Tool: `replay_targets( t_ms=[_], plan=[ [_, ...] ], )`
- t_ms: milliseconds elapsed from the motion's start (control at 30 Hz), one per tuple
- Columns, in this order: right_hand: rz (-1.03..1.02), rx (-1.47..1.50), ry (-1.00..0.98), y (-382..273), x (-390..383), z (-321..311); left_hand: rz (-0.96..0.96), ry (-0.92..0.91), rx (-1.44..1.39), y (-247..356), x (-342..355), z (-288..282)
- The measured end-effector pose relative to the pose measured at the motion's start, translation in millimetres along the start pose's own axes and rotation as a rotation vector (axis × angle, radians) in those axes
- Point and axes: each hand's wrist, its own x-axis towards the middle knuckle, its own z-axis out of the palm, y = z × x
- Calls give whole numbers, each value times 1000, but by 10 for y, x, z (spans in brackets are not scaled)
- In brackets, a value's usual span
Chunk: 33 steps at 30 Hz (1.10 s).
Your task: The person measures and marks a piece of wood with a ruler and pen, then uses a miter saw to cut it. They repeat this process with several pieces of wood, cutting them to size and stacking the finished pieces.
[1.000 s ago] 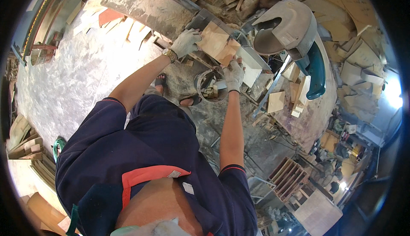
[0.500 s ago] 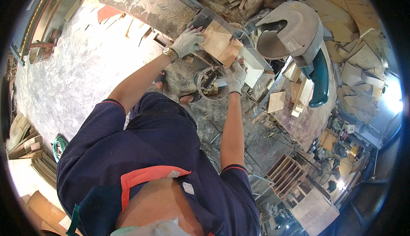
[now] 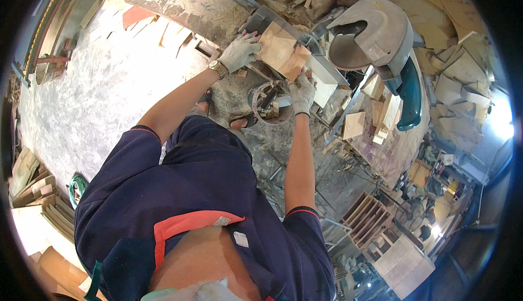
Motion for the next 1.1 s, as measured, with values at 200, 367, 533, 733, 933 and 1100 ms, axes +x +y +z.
replay_targets(
  t_ms=[200, 367, 533, 733, 933, 1100],
  plan=[
    [-23, 38, 36, 8, -11, 7, 151, 195, 319, 284, -58, 116],
    [-40, 74, 72, 13, -9, 28, 151, 264, 381, 465, 153, 395],
    [-58, 62, 66, -11, -25, 12, 107, 268, 550, 503, 280, 536],
    [-42, 279, 29, -64, -54, -190, 189, 257, 560, 380, 326, 546],
    [551, 74, 440, 160, -308, -499, 197, 125, 635, 324, 332, 541],
    [373, 80, 236, 292, -445, -311, 201, 166, 666, 204, 227, 364]
  ],
)
